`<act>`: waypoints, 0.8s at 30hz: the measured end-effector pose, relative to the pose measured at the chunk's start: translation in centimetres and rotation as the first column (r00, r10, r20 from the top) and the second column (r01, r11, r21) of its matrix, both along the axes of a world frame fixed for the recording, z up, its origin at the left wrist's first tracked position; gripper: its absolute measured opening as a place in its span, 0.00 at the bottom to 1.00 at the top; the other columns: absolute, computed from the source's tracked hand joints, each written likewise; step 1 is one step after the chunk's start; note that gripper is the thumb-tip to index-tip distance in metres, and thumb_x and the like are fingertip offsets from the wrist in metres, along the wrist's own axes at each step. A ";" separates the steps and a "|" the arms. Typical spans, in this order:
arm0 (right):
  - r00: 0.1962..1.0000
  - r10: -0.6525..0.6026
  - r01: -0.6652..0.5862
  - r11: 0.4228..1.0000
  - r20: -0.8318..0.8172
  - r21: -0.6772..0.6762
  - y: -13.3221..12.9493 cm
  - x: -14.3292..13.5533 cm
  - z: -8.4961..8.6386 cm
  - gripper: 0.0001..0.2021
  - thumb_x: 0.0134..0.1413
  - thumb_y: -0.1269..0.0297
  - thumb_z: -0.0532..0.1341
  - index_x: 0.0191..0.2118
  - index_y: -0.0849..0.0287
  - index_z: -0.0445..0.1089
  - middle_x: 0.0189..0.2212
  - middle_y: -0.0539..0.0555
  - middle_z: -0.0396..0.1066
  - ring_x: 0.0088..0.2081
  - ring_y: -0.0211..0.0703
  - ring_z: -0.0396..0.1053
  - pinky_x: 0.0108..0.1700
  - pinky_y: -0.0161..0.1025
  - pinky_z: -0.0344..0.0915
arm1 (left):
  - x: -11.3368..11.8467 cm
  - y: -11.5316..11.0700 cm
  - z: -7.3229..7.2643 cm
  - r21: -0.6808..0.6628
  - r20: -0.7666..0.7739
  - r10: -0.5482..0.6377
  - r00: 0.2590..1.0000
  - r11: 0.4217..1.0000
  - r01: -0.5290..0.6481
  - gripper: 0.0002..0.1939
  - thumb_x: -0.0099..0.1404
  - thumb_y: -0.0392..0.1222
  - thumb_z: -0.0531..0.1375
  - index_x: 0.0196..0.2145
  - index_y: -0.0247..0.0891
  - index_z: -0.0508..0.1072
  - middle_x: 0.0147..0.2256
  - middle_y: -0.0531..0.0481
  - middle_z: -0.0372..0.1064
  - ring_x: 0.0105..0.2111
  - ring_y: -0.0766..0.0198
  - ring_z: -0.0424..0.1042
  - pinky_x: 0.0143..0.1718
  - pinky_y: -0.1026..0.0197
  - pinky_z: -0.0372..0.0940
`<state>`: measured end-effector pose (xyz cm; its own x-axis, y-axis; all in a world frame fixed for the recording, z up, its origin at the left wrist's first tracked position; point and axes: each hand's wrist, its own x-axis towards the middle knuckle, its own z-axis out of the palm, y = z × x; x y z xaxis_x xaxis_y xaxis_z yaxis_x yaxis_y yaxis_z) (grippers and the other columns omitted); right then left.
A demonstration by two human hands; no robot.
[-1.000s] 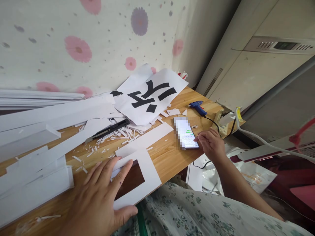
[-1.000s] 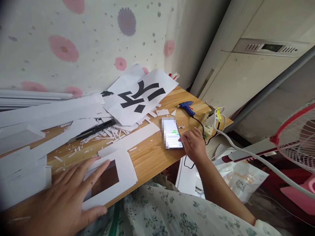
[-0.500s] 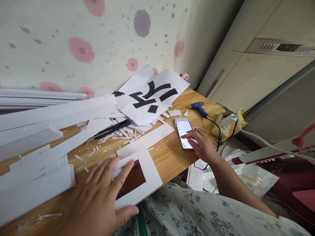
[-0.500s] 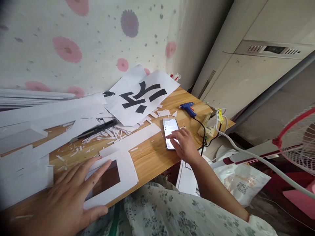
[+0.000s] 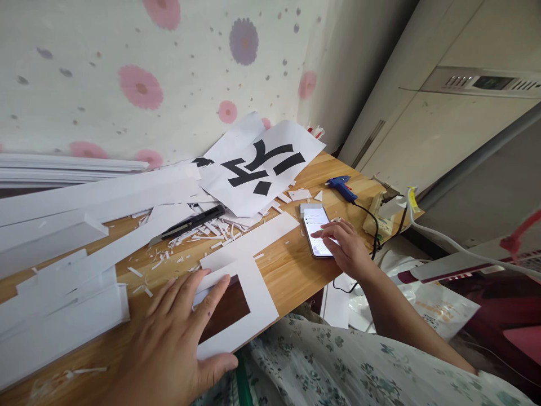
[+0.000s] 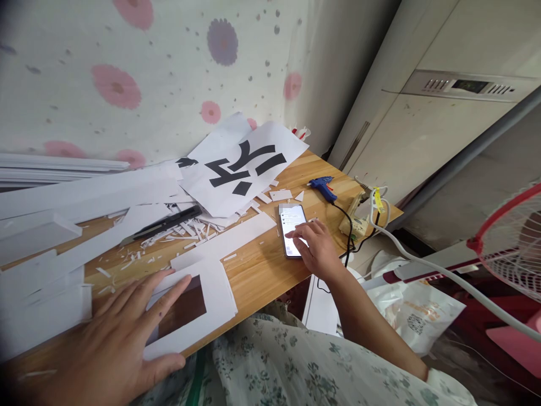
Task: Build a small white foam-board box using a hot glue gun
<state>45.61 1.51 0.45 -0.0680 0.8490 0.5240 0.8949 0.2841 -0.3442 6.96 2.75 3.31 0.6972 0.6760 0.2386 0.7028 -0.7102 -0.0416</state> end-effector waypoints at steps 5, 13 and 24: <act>0.998 -0.047 0.048 0.998 -0.033 0.045 -0.2 0.7 0.3 0.07 0.62 0.66 0.54 0.37 0.53 0.69 0.37 0.53 0.77 0.43 0.51 0.72 0.52 0.55 0.62 | -0.1 -0.1 -0.2 -0.003 0.011 0.003 1.000 1.000 -0.003 0.50 0.52 0.60 0.66 0.67 0.52 0.47 0.63 0.42 0.55 0.59 0.41 0.60 0.57 0.40 0.55; 0.964 -0.266 0.260 0.952 0.022 0.161 -0.7 2.6 -0.2 0.08 0.61 0.64 0.54 0.31 0.52 0.66 0.30 0.53 0.77 0.33 0.51 0.68 0.43 0.51 0.63 | 0.0 0.0 -0.3 0.011 0.005 0.006 1.000 1.000 -0.006 0.51 0.51 0.59 0.66 0.67 0.51 0.48 0.63 0.42 0.54 0.59 0.40 0.60 0.57 0.40 0.56; 0.985 -0.074 0.113 0.957 -0.153 0.266 -1.3 -1.1 0.6 0.02 0.61 0.66 0.55 0.38 0.52 0.63 0.39 0.55 0.77 0.44 0.52 0.73 0.54 0.58 0.62 | 0.1 0.0 0.3 0.028 -0.010 -0.013 1.000 1.000 0.013 0.49 0.53 0.61 0.65 0.67 0.50 0.48 0.63 0.42 0.54 0.58 0.41 0.60 0.56 0.42 0.57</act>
<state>44.47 0.17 1.05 0.0955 0.6716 0.7347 0.8705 0.3017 -0.3889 7.06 2.75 3.58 0.7083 0.6601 0.2503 0.6929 -0.7178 -0.0681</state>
